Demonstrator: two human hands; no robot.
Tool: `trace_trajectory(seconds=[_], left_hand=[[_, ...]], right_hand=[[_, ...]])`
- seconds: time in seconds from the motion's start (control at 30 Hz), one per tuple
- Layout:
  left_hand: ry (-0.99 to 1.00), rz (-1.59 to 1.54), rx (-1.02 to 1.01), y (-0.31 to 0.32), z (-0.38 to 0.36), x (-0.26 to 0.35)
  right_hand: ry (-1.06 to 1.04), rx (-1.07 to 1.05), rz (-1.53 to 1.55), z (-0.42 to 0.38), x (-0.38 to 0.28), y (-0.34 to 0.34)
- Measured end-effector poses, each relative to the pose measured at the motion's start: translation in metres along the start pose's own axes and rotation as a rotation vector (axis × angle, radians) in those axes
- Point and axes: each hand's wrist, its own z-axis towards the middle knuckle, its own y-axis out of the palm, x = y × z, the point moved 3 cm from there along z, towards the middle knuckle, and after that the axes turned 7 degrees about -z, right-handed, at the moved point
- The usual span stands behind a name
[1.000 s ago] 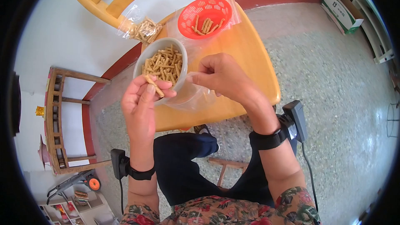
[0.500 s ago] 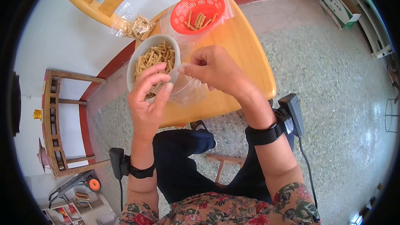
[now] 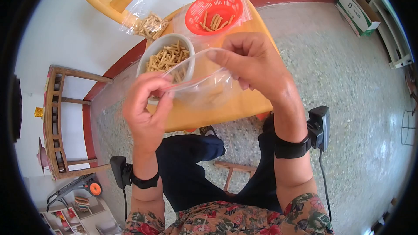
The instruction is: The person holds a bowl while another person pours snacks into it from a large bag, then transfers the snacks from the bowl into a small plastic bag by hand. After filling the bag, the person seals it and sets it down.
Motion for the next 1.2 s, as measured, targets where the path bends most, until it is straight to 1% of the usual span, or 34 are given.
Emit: trace_trajectory(seconds=[0.03, 0.07, 0.13, 0.23, 0.27, 0.33, 0.37, 0.43, 0.47, 0.53, 0.57, 0.63, 0.67, 0.73, 0.77, 0.83, 0.93, 1.07, 1.2], left_hand=[[0.063, 0.063, 0.011, 0.002, 0.003, 0.001], [0.129, 0.130, 0.019, 0.004, 0.005, 0.002], [0.142, 0.167, 0.012, 0.009, 0.001, -0.006], [0.175, 0.236, -0.008, 0.014, -0.008, -0.019], [0.148, 0.256, -0.025, 0.014, -0.011, -0.024], [0.074, 0.263, -0.062, 0.012, -0.017, -0.030], [0.074, 0.263, -0.063, 0.010, -0.018, -0.028], [0.026, 0.018, 0.013, -0.001, -0.016, -0.024], [0.026, 0.018, 0.014, -0.008, -0.016, -0.027], [-0.187, -0.156, 0.208, -0.033, -0.015, -0.047], [-0.187, -0.157, 0.207, -0.043, -0.013, -0.060], [-0.264, 0.143, 0.236, -0.058, -0.002, -0.085], [-0.261, 0.141, 0.238, -0.059, 0.002, -0.089], [-0.281, 0.517, 0.035, -0.052, 0.009, -0.093], [-0.281, 0.514, 0.034, -0.050, 0.010, -0.098], [-0.061, 0.656, -0.039, -0.041, 0.011, -0.104], [-0.098, 0.729, -0.096, -0.034, 0.012, -0.108], [-0.081, 0.736, -0.127, -0.035, 0.015, -0.105], [-0.118, 0.735, -0.160, -0.037, 0.016, -0.106]], right_hand=[[-0.004, 0.049, -0.014, 0.003, 0.003, -0.003], [-0.017, 0.043, -0.010, 0.005, 0.003, -0.004], [0.017, 0.064, -0.030, 0.004, 0.004, -0.002], [0.009, 0.004, -0.040, 0.006, 0.008, 0.000], [0.004, -0.001, -0.035, 0.008, 0.010, 0.000], [0.032, -0.163, -0.019, 0.008, 0.016, 0.003], [0.031, -0.163, -0.018, 0.008, 0.016, 0.003], [0.040, -0.228, -0.006, 0.008, 0.016, 0.007], [0.040, -0.229, -0.006, 0.007, 0.015, 0.009], [0.033, -0.215, 0.074, 0.004, 0.010, 0.012], [0.033, -0.214, 0.074, 0.004, 0.012, 0.012], [0.015, -0.229, 0.034, 0.005, 0.015, 0.012], [0.012, -0.228, 0.031, 0.006, 0.014, 0.013], [0.078, -0.209, 0.001, 0.006, 0.015, 0.013], [0.079, -0.208, -0.001, 0.006, 0.016, 0.013], [0.059, -0.212, 0.011, 0.007, 0.016, 0.013], [0.018, -0.223, -0.007, 0.008, 0.013, 0.013], [0.036, -0.214, -0.004, 0.009, 0.015, 0.015], [0.069, -0.211, -0.025, 0.010, 0.016, 0.017]])
